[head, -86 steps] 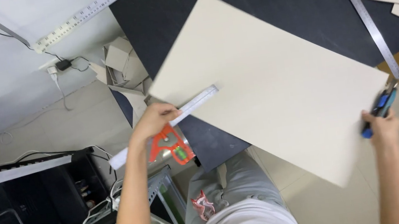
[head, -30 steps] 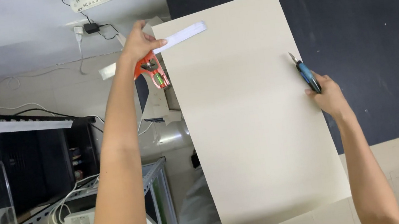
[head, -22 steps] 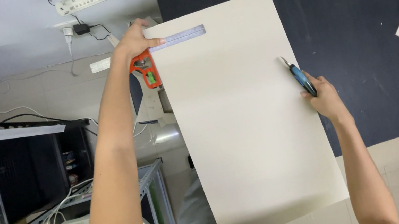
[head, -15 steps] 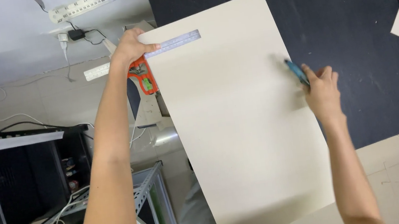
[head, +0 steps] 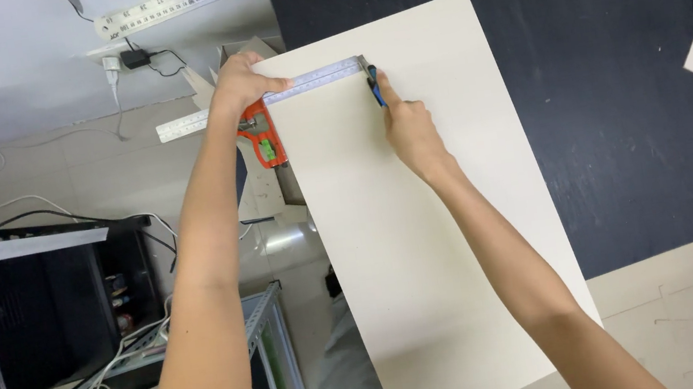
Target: Measuring a board with a ruler and cutting it with a utility knife on a workbench.
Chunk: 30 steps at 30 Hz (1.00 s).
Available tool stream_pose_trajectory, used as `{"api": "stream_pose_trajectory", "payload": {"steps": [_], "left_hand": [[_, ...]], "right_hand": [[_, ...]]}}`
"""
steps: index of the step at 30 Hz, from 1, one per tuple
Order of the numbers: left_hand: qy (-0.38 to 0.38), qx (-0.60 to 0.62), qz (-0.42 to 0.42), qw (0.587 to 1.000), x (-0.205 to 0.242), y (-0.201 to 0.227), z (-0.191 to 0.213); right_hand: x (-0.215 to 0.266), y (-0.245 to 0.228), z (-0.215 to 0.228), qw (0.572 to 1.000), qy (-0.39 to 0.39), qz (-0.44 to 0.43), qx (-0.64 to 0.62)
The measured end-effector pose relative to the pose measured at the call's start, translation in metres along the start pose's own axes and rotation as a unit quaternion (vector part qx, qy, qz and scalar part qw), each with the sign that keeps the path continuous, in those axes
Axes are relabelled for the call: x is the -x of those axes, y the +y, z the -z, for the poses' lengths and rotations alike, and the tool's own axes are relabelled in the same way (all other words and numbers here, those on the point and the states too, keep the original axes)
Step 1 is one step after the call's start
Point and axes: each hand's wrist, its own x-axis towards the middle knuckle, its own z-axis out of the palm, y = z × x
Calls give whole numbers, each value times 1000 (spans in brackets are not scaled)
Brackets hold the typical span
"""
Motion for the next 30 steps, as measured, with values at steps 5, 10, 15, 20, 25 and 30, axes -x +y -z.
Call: {"api": "stream_pose_trajectory", "payload": {"steps": [5, 10, 15, 20, 25, 30], "left_hand": [[5, 2, -5, 1000, 7, 5, 1], [33, 27, -33, 999, 7, 5, -2], [43, 9, -81, 996, -17, -19, -13], [17, 37, -93, 995, -2, -46, -45], [4, 86, -45, 995, 130, -27, -75], [-60, 15, 19, 998, 202, -26, -104]], "right_hand": [[-2, -26, 26, 998, -23, -8, 59], [10, -42, 39, 993, -54, -32, 99], [10, -28, 54, 993, -80, -70, -41], [91, 88, 53, 960, 123, -35, -249], [179, 264, 31, 928, 281, -151, -190], [204, 271, 22, 887, 246, -219, -322]]}}
